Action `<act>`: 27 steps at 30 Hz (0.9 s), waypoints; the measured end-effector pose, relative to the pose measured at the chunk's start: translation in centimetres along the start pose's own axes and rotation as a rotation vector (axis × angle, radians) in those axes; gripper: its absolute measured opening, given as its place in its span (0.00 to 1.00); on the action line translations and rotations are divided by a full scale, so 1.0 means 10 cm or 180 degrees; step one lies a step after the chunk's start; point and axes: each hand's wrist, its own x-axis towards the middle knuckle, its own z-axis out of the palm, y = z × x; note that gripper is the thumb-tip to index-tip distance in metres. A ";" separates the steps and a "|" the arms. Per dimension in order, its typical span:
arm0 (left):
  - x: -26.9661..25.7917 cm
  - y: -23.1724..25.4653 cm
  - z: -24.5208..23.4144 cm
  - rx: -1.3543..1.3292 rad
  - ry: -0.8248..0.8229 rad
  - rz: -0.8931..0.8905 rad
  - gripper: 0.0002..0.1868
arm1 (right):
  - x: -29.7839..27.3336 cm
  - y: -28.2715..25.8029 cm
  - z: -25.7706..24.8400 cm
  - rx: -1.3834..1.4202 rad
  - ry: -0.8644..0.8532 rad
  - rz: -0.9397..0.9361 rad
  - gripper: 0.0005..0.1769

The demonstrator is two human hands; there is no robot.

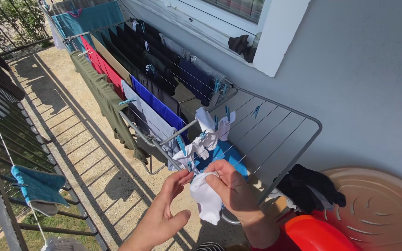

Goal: The person hangs various small clothing items, including white socks and dark socks, on a metal drying rack using clothespins. They pick up the items from a red basin and a brown chair, unfold them, and secure them to the rack lines.

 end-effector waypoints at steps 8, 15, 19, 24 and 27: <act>0.62 -0.35 0.06 -0.0009 0.0286 -0.1090 0.09 | 0.21 0.12 -0.25 -0.0161 -0.0316 0.0644 0.09; 1.03 -0.40 -0.07 0.0169 0.0891 -0.1372 0.07 | 0.45 0.06 -0.70 -0.0211 -0.0308 0.1473 0.09; 1.33 -0.27 -0.41 0.0507 0.1757 -0.1206 0.06 | 0.59 -0.02 -1.05 -0.0884 0.0138 0.2010 0.09; 2.11 -0.53 -0.86 0.1159 0.0666 -0.0033 0.09 | 0.98 0.12 -1.22 -0.0648 0.0515 0.1287 0.08; 2.94 -1.38 -0.97 0.0569 -0.0219 -0.0310 0.34 | 1.29 0.11 -1.27 -0.0575 0.0895 0.1447 0.10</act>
